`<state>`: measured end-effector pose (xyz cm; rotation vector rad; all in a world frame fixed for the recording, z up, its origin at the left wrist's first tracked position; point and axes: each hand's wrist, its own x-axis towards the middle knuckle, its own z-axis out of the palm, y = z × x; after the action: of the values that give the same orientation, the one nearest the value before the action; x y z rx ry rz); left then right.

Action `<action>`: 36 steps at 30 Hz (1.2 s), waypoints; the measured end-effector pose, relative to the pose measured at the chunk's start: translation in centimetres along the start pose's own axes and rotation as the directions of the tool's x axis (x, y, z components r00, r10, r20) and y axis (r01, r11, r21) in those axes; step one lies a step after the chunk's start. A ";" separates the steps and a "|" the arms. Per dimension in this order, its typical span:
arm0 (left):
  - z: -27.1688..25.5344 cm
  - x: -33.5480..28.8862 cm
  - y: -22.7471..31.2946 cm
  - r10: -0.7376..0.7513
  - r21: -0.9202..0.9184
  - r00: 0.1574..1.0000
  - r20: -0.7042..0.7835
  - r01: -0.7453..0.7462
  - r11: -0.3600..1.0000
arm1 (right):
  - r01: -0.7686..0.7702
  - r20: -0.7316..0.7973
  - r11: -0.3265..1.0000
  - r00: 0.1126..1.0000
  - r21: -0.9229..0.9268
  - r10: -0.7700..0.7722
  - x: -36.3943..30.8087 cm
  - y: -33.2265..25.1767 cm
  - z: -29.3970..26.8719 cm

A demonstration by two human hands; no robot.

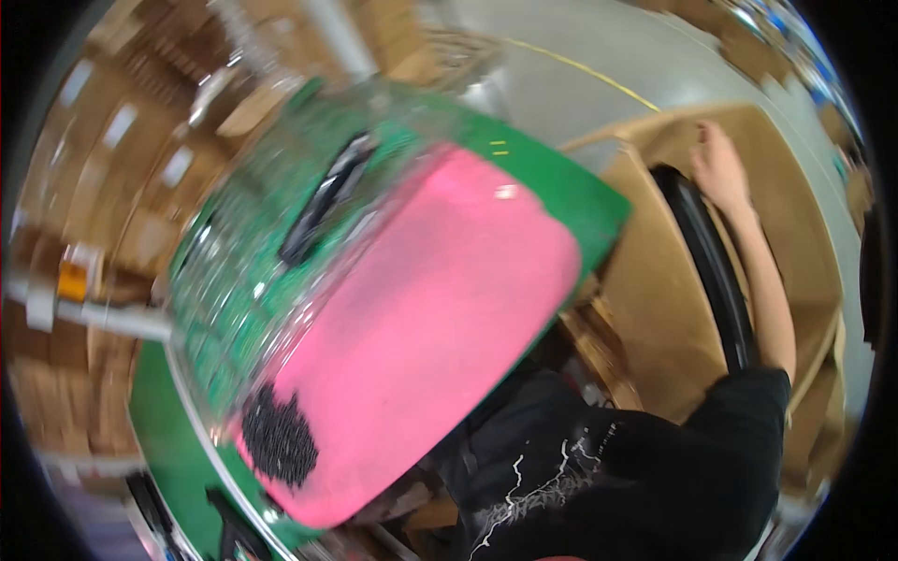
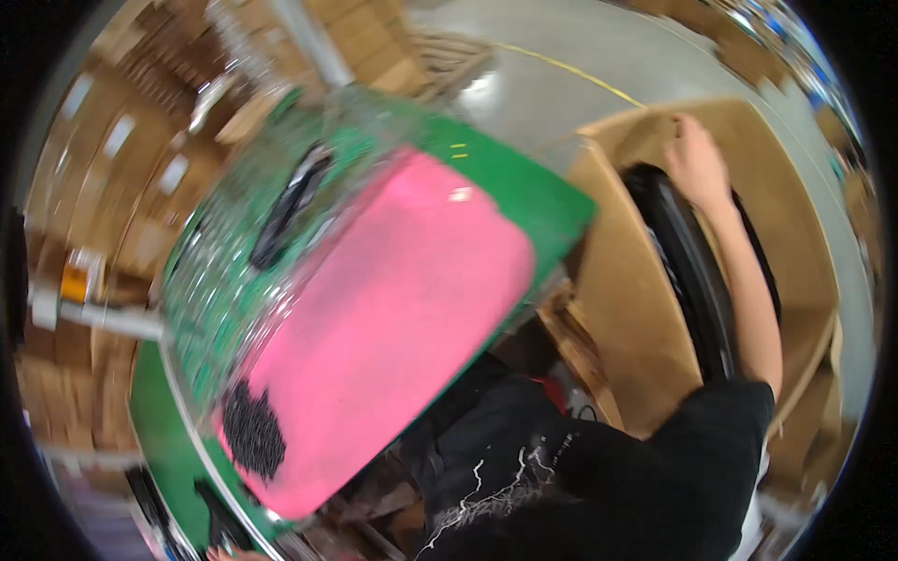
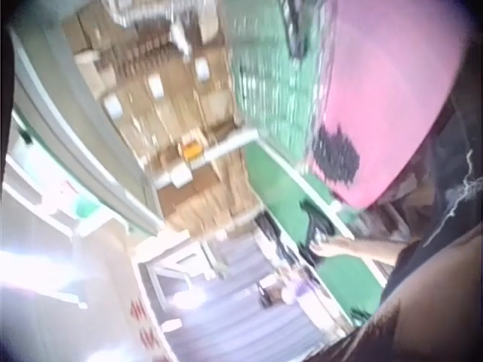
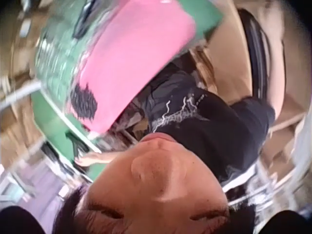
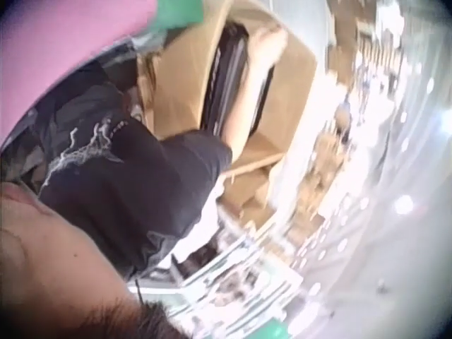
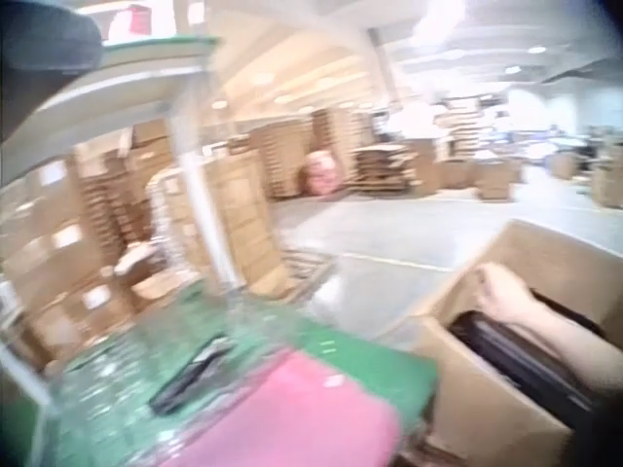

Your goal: Assembling electronic control boards into plastic console housings using an electric screwdriver.

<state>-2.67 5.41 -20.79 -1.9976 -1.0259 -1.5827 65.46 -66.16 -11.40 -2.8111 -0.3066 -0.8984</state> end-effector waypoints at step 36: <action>11.1 10.2 38.4 0.655 -0.740 0.403 0.639 0.091 0.666 | 0.705 0.229 0.094 -0.099 0.702 -0.968 3.2 -46.1 -3.3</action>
<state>34.22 -9.00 -9.13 -3.4830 -0.1387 -0.5647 54.84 -22.05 -2.15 -2.0025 -2.4075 0.3388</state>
